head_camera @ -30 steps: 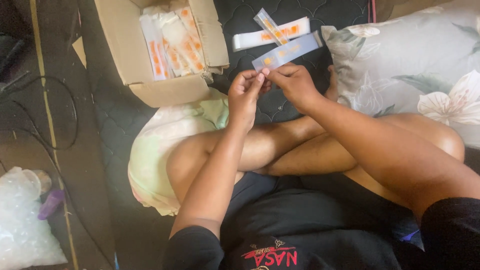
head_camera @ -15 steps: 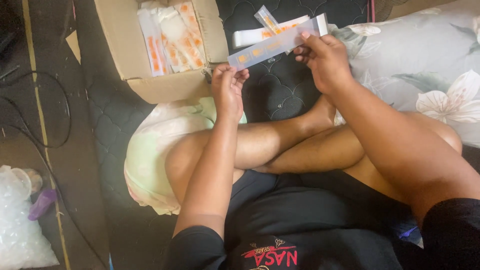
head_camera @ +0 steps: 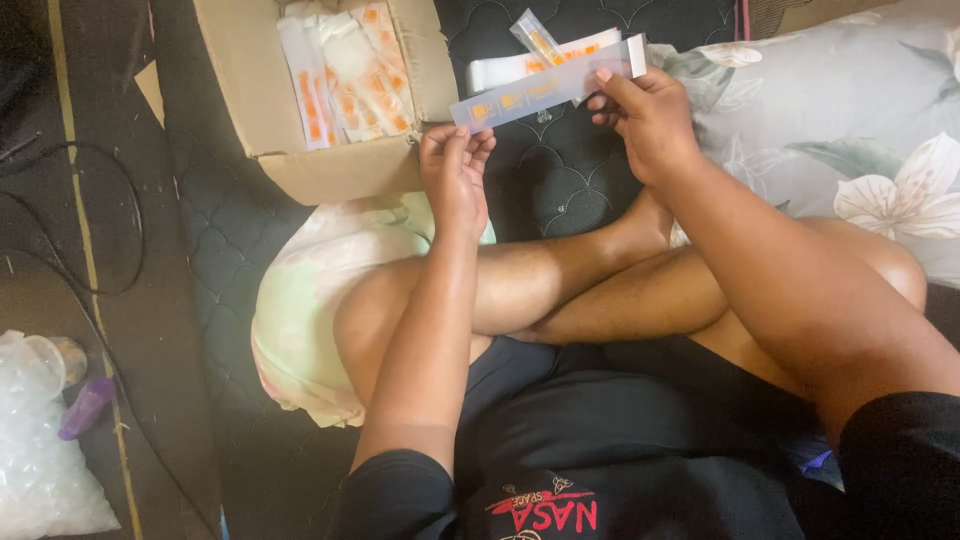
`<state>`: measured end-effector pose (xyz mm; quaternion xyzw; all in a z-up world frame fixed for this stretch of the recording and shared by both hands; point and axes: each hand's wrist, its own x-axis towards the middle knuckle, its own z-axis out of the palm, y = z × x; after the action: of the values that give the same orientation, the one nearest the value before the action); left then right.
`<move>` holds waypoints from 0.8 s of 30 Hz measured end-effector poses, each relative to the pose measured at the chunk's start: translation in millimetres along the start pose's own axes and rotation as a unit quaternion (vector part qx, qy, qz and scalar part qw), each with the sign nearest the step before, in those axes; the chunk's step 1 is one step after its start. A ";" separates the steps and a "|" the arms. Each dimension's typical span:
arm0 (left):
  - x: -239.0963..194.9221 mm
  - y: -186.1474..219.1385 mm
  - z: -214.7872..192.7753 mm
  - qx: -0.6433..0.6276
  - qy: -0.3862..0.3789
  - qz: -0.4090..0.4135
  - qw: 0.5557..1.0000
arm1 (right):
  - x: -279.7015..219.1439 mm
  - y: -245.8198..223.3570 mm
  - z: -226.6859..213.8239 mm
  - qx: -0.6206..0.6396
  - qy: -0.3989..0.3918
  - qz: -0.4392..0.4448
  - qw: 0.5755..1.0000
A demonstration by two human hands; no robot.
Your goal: Inspecting and sorting printed label strips from a cardboard box while sitting on a mattress.
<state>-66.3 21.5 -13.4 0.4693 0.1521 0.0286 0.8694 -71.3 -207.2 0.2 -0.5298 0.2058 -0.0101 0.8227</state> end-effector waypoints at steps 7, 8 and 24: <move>0.5 -0.1 -0.6 -0.015 -0.002 0.002 1.000 | 0.1 1.6 -2.0 -0.019 0.006 -0.004 1.000; 0.3 0.8 -0.3 -0.014 0.002 0.001 1.000 | -1.2 0.2 -1.0 -0.025 0.004 -0.007 1.000; 4.4 6.2 -1.0 0.033 -0.024 0.054 0.998 | 10.5 13.9 -15.9 -0.379 -0.007 -0.269 0.885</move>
<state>-61.8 26.6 -9.9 0.5058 0.1061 0.0596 0.8540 -70.0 -217.4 -21.0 -0.8364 0.0380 -0.1485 0.5263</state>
